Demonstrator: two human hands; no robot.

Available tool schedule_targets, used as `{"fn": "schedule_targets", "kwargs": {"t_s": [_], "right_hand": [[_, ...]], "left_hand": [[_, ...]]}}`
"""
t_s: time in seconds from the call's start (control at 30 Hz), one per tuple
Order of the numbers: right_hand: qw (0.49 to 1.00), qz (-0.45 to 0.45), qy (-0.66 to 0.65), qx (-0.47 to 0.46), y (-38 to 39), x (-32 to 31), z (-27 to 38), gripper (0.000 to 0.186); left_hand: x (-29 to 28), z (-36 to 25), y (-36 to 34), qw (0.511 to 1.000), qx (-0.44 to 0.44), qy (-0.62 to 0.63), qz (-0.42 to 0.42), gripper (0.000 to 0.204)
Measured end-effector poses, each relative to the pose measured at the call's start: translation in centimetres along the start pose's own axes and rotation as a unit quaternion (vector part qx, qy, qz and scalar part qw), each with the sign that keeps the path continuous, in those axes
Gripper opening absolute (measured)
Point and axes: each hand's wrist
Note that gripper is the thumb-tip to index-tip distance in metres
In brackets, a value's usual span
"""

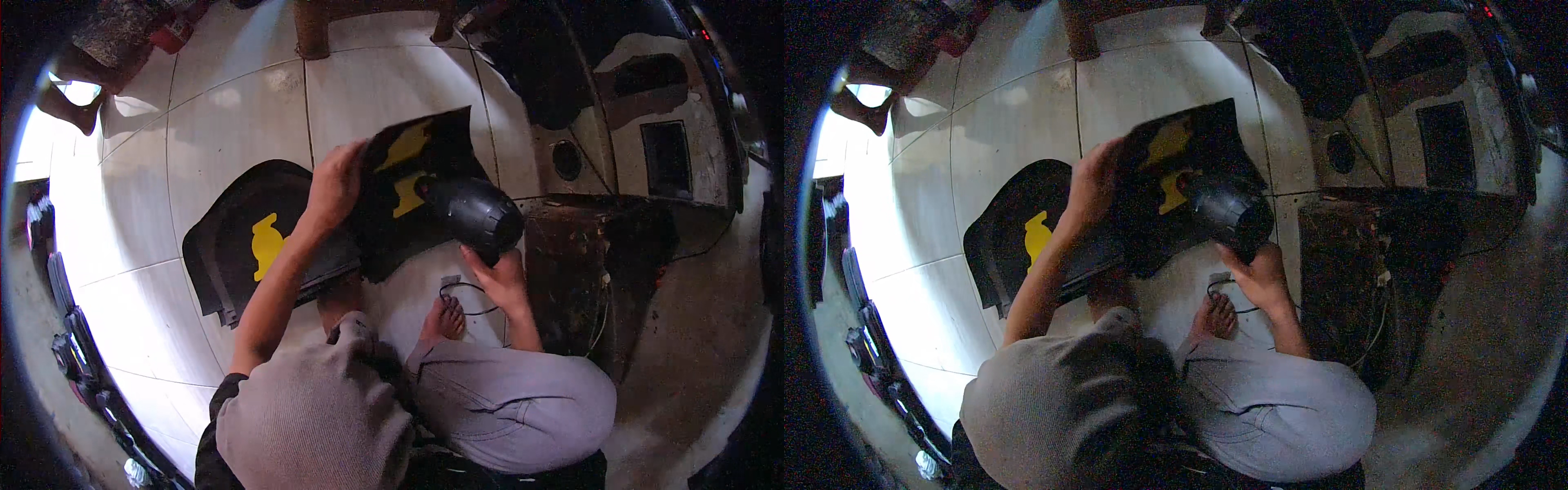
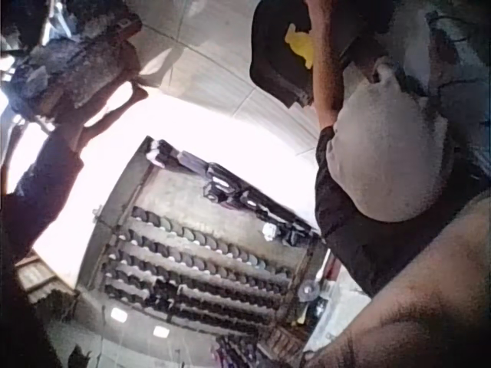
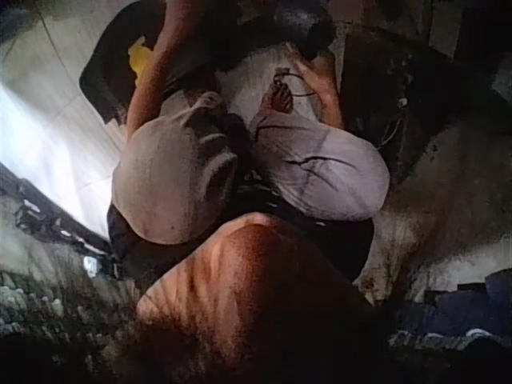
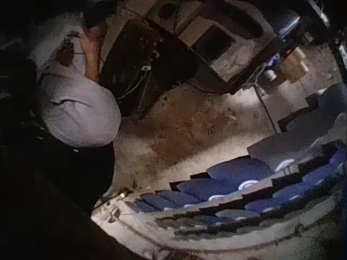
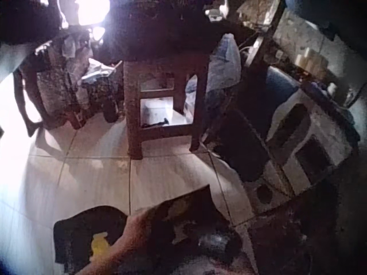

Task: The person uses a heat gun to dry yellow graphics on black fabric pieces, moving the tool over the printed areas and then stacking the completed pieces.

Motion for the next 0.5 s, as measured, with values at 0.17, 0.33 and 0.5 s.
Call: {"fn": "schedule_targets", "kwargs": {"t_s": [0.17,0.33,0.5], "right_hand": [[1.0,0.002,-0.004,-0.01,-0.4,0.3,-0.1,0.032],[0.999,0.039,-0.014,0.002,-1.5,-0.4,-1.2,0.03],[0.999,0.045,0.008,-0.005,-0.5,0.0,-1.7,0.03]], "left_hand": [[-5.7,-2.5,-1.2,0.987,-0.11,-0.027,-0.114,0.015],[-11.9,1.6,1.4,0.961,-0.269,0.015,-0.069,0.033],[-18.4,5.0,9.7,0.902,-0.424,0.055,0.062,0.036]]}}
Point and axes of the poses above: each hand's wrist, its own y-axis away from the middle knuckle, its own x-axis out of the palm, z = x × y, and after that the axes turned 2 degrees about y, right-handed
